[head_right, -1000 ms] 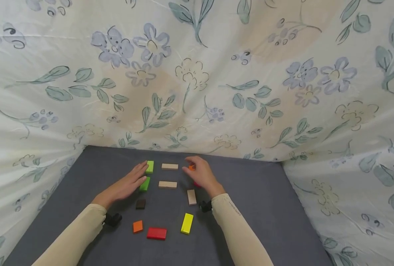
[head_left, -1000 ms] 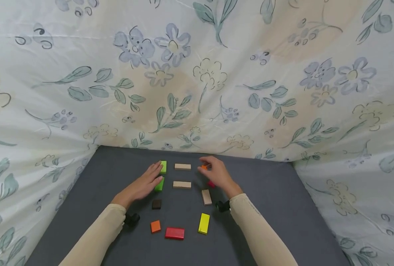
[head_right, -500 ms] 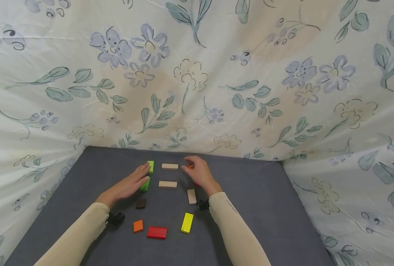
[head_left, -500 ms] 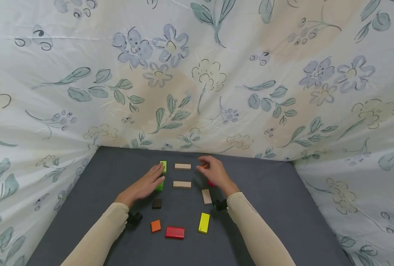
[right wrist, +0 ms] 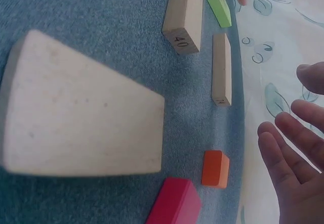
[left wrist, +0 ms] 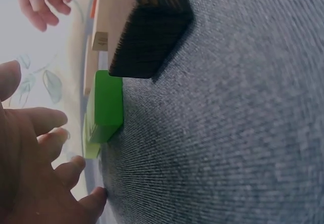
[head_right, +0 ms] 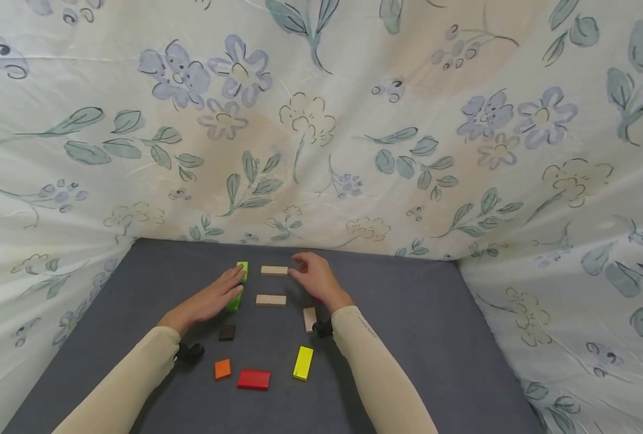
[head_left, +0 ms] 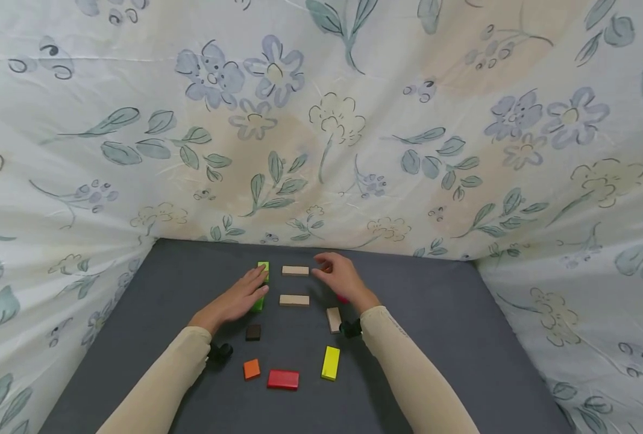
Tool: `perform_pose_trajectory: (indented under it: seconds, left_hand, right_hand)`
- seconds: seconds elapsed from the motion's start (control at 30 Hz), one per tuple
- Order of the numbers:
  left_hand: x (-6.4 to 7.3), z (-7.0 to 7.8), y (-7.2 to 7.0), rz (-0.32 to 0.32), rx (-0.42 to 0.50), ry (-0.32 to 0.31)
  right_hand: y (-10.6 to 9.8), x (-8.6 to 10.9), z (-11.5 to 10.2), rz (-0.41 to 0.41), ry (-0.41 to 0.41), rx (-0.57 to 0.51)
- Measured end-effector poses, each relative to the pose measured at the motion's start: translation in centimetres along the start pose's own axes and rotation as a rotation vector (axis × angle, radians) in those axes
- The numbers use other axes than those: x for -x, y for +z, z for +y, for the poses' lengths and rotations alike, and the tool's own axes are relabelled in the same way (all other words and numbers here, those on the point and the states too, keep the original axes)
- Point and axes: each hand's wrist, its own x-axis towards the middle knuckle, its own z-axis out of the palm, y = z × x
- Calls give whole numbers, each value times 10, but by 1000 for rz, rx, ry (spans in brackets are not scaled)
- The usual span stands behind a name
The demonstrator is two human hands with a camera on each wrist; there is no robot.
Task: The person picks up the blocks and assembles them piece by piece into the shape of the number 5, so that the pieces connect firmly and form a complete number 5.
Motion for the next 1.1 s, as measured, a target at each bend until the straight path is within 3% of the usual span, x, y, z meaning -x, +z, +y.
perform_pose_trajectory:
  seconds: [0.27,0.77,1.1]
  left_hand:
    - [0,-6,0,3,13,20]
    - [-3,-5,5,-18,-83,-56]
    - [-2,-2,5,-39,-83,-41]
  right_hand:
    - [4,-5,-3,-11,14,-9]
    - [5,-14,0,-19,60,-27]
    - [6,-14,3,-31,77,-12]
